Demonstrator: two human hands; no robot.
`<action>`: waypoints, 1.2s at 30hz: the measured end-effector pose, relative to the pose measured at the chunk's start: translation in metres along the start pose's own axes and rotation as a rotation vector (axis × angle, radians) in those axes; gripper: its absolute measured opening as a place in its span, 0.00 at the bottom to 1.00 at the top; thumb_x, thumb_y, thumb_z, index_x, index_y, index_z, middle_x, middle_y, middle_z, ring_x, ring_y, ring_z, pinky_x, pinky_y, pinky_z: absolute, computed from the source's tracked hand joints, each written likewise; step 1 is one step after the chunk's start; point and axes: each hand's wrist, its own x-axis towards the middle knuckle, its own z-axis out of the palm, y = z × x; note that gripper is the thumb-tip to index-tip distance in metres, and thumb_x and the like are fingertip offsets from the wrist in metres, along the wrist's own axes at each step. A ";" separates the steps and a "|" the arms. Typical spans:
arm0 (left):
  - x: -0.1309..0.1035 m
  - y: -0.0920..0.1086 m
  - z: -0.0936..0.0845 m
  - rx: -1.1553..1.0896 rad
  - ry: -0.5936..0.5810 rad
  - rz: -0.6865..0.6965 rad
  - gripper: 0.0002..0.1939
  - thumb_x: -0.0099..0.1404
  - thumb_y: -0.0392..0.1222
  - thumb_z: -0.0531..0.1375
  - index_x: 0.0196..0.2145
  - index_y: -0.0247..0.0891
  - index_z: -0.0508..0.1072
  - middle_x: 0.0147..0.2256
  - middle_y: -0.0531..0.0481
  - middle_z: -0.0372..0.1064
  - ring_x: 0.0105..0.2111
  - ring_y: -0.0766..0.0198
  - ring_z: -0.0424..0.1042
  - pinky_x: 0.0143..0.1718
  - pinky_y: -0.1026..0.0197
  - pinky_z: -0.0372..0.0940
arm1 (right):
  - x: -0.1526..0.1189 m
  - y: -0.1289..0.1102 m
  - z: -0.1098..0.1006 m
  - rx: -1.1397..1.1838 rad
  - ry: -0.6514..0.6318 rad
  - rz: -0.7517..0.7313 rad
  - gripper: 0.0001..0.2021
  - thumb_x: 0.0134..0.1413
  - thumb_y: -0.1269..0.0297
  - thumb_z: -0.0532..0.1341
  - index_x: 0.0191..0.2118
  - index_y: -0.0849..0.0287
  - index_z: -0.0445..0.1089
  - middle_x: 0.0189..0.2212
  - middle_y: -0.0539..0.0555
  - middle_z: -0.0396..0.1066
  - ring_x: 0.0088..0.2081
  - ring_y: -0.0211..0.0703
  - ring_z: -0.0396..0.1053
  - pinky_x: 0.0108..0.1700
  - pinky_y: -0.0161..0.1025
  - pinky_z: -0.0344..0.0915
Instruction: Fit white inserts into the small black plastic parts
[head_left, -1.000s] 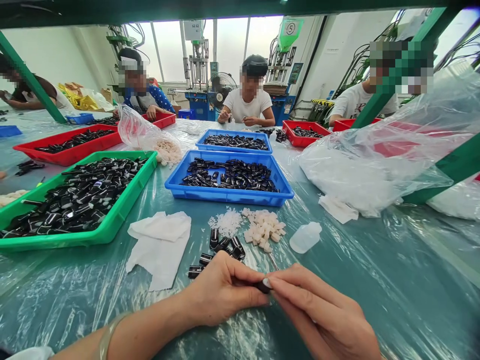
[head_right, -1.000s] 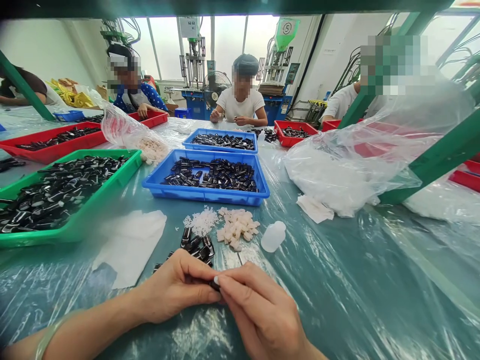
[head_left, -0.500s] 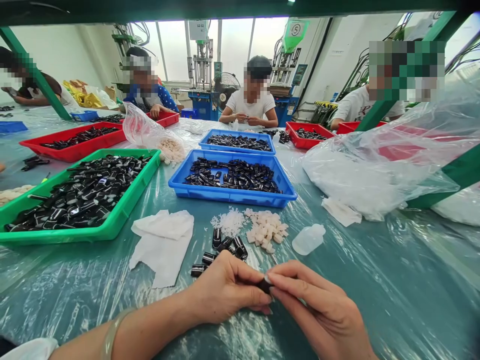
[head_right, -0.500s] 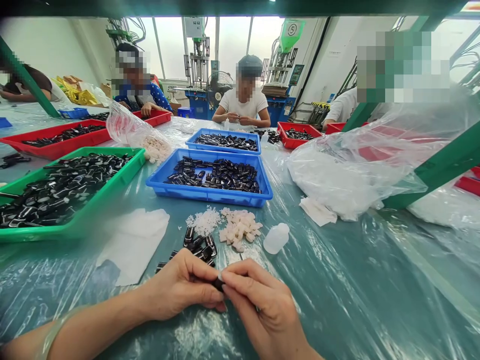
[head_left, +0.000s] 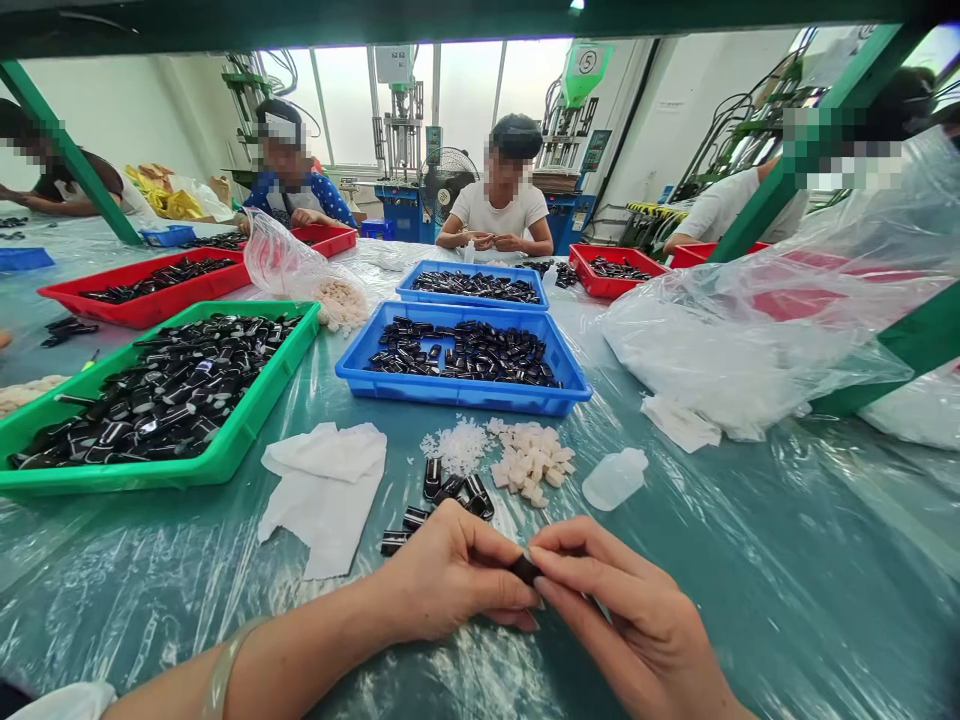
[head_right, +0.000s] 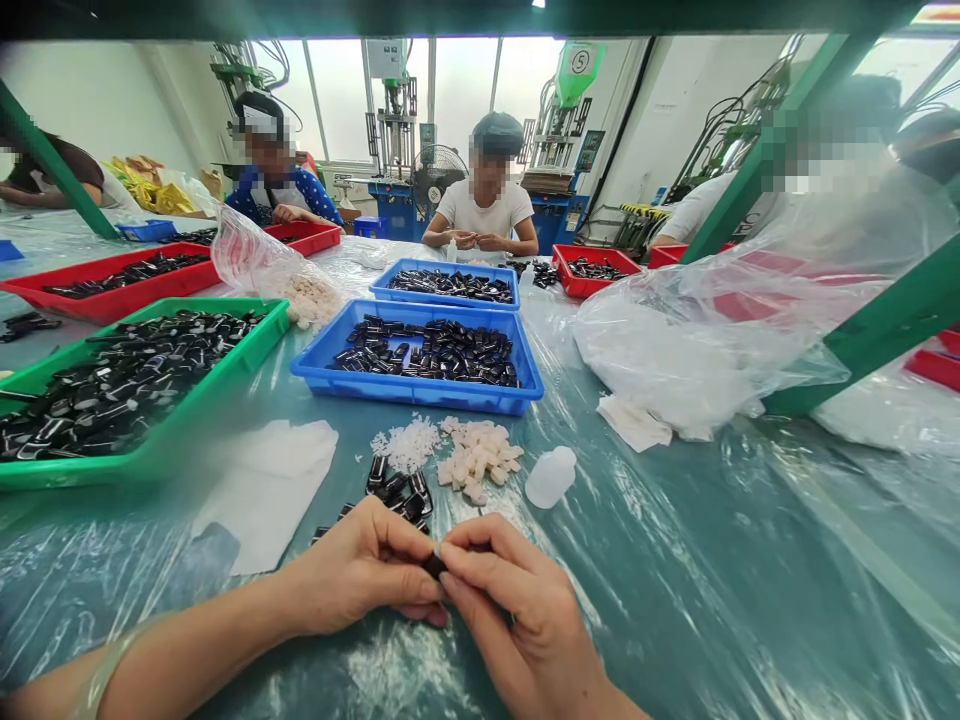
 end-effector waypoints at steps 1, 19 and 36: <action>0.000 0.002 -0.001 -0.004 0.017 -0.016 0.09 0.49 0.38 0.64 0.28 0.30 0.78 0.22 0.48 0.72 0.26 0.64 0.73 0.31 0.65 0.67 | 0.001 0.001 -0.001 -0.009 -0.003 0.010 0.13 0.52 0.77 0.57 0.40 0.54 0.71 0.33 0.52 0.69 0.33 0.35 0.70 0.32 0.28 0.67; -0.003 0.017 -0.022 -0.267 0.271 0.036 0.13 0.56 0.44 0.60 0.29 0.27 0.75 0.29 0.40 0.74 0.25 0.61 0.75 0.22 0.72 0.66 | 0.093 0.042 0.035 -0.938 -0.399 0.268 0.09 0.57 0.63 0.56 0.40 0.62 0.68 0.38 0.53 0.69 0.41 0.42 0.67 0.43 0.47 0.64; -0.004 0.013 -0.019 -0.150 0.180 0.085 0.14 0.48 0.44 0.65 0.30 0.30 0.77 0.31 0.42 0.74 0.28 0.64 0.74 0.26 0.70 0.66 | 0.084 0.024 0.018 -0.626 -0.307 0.297 0.10 0.59 0.72 0.49 0.31 0.64 0.66 0.34 0.57 0.68 0.41 0.45 0.65 0.44 0.47 0.61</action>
